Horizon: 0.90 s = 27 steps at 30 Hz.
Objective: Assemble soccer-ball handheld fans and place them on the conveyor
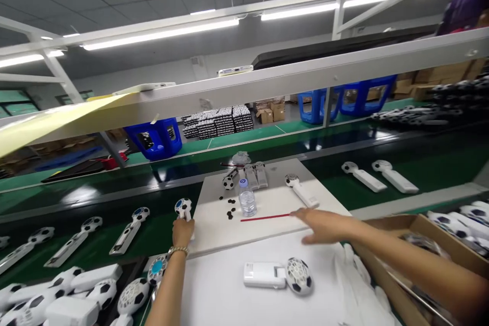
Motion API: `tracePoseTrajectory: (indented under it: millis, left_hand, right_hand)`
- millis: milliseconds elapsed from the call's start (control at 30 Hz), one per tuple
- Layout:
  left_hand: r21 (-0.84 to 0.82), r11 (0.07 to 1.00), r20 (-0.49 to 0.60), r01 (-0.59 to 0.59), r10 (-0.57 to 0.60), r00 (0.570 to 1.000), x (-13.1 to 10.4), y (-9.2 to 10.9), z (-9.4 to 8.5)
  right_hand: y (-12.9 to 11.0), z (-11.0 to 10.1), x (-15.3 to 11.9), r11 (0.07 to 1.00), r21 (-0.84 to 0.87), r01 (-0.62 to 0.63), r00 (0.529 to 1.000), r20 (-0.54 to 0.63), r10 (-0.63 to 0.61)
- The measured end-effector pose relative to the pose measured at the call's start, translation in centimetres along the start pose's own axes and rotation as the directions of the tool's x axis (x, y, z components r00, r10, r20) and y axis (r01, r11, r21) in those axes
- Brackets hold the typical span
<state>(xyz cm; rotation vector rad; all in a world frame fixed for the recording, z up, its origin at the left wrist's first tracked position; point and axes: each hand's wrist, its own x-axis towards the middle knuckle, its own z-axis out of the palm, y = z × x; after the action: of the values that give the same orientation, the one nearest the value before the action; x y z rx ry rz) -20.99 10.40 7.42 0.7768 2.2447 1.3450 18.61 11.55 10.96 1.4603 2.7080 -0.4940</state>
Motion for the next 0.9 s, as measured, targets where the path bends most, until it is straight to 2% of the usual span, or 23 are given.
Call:
tracePoseTrajectory:
  millis: [67,133,200,300,367,433,533,567,633,700,800,900]
  left_hand:
    - [-0.186,0.981,0.121,0.049,-0.026,0.992,-1.0,1.1,0.6]
    - [-0.420,0.902,0.278,0.099,0.025,0.960,-2.7,2.6,1.0]
    - [-0.610,0.777,0.420,0.156,0.150,0.895,-5.0,4.2,1.1]
    - [-0.745,0.605,0.561,0.282,0.338,0.756,-8.7,6.2,1.0]
    - [-0.766,0.532,0.609,0.360,0.423,0.671,-10.8,6.9,0.9]
    - [-0.768,0.487,0.633,0.417,0.477,0.609,-12.3,7.2,0.9]
    - [-0.757,0.385,0.647,0.528,0.552,0.526,-13.8,7.0,1.0]
    - [-0.749,0.340,0.644,0.569,0.580,0.500,-14.2,6.8,1.1]
    - [-0.730,0.262,0.625,0.631,0.628,0.463,-14.6,6.6,1.2]
    - [-0.732,0.214,0.597,0.646,0.657,0.460,-14.8,6.3,1.3]
    - [-0.748,0.150,0.556,0.647,0.674,0.486,-14.9,6.1,1.3]
    - [-0.761,0.136,0.535,0.634,0.685,0.495,-14.9,5.8,1.2]
  right_hand:
    - [-1.9,1.7,-1.1,0.991,0.063,0.114,0.977,0.176,-0.123]
    - [-3.1,3.9,-1.6,0.979,0.036,0.201,0.938,0.280,-0.203]
    - [-3.4,6.1,-1.4,0.960,-0.073,0.272,0.930,0.275,-0.243]
    - [-3.0,7.6,-1.0,0.906,-0.173,0.387,0.915,0.191,-0.355]
    - [-2.8,7.1,-1.0,0.878,-0.110,0.466,0.878,0.179,-0.444]
    - [-3.0,5.8,-1.4,0.861,0.023,0.508,0.852,0.138,-0.506]
    - [-3.9,3.0,-2.4,0.802,0.284,0.526,0.843,-0.045,-0.536]
    - [-4.2,2.1,-2.7,0.747,0.376,0.548,0.830,-0.130,-0.543]
    - [-4.9,0.3,-3.3,0.565,0.534,0.629,0.769,-0.324,-0.550]
    - [-5.6,-1.4,-3.7,0.347,0.637,0.688,0.709,-0.490,-0.508]
    - [-7.3,-4.0,-4.1,0.045,0.665,0.745,0.646,-0.704,-0.294]
    - [-9.4,-6.8,-3.9,-0.202,0.573,0.794,0.585,-0.811,0.000]
